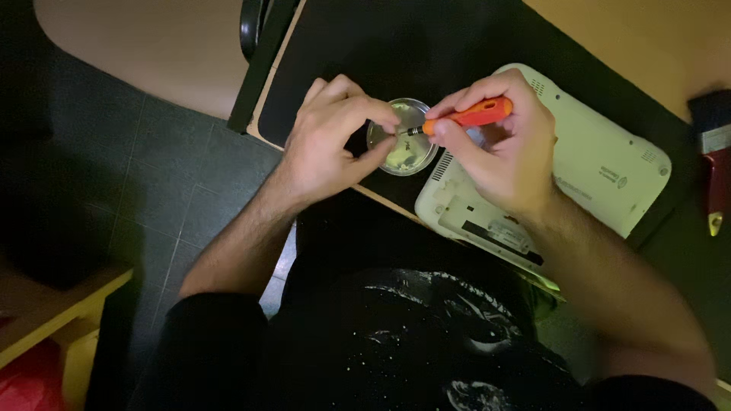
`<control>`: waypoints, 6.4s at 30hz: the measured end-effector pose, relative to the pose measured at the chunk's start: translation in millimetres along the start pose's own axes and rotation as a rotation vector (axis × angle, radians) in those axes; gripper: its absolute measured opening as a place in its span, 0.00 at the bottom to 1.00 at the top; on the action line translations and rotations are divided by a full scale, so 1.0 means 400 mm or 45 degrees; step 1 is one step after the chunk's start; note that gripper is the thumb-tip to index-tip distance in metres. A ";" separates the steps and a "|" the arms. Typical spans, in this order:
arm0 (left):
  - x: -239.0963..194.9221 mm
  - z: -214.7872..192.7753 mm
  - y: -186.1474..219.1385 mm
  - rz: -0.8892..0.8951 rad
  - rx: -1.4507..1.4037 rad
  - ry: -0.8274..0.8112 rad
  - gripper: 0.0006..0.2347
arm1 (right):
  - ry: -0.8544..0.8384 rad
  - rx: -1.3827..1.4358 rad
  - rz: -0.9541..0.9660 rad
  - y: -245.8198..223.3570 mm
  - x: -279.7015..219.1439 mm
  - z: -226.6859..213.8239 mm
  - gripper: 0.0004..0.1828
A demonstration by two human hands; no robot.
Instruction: The person uses a screwdriver to remove screws from the back of a small laptop, placing them into a small round container. The person flips the laptop over and continues to remove screws from the bottom, placing them into the container.
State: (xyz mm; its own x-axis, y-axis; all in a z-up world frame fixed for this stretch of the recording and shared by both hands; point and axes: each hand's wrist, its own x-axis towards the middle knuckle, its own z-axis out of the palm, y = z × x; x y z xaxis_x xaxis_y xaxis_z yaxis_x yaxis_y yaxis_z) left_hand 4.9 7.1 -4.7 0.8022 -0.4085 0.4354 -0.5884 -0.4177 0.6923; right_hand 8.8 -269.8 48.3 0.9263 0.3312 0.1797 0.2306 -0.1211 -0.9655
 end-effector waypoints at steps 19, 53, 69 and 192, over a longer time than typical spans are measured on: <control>-0.005 0.005 -0.001 0.018 0.008 0.063 0.13 | -0.007 -0.082 -0.090 0.015 -0.004 -0.005 0.19; -0.012 0.000 -0.008 0.116 0.016 0.037 0.10 | -0.027 -0.014 -0.152 -0.041 -0.072 -0.111 0.29; 0.018 0.288 0.227 0.766 0.194 -0.124 0.09 | 0.261 -0.136 0.044 0.005 -0.524 -0.198 0.28; 0.040 0.256 0.242 0.741 0.063 -0.225 0.14 | -0.768 -1.879 0.047 -0.254 -0.408 -0.203 0.27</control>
State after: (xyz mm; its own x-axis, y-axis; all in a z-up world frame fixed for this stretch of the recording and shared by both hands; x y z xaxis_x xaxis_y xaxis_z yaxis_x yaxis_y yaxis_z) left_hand -49.7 -123.1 10.3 0.3215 -0.7077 0.6291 -0.9325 -0.1212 0.3402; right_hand -141.6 -387.6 132.3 0.7719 0.5697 -0.2822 0.6172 -0.7779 0.1177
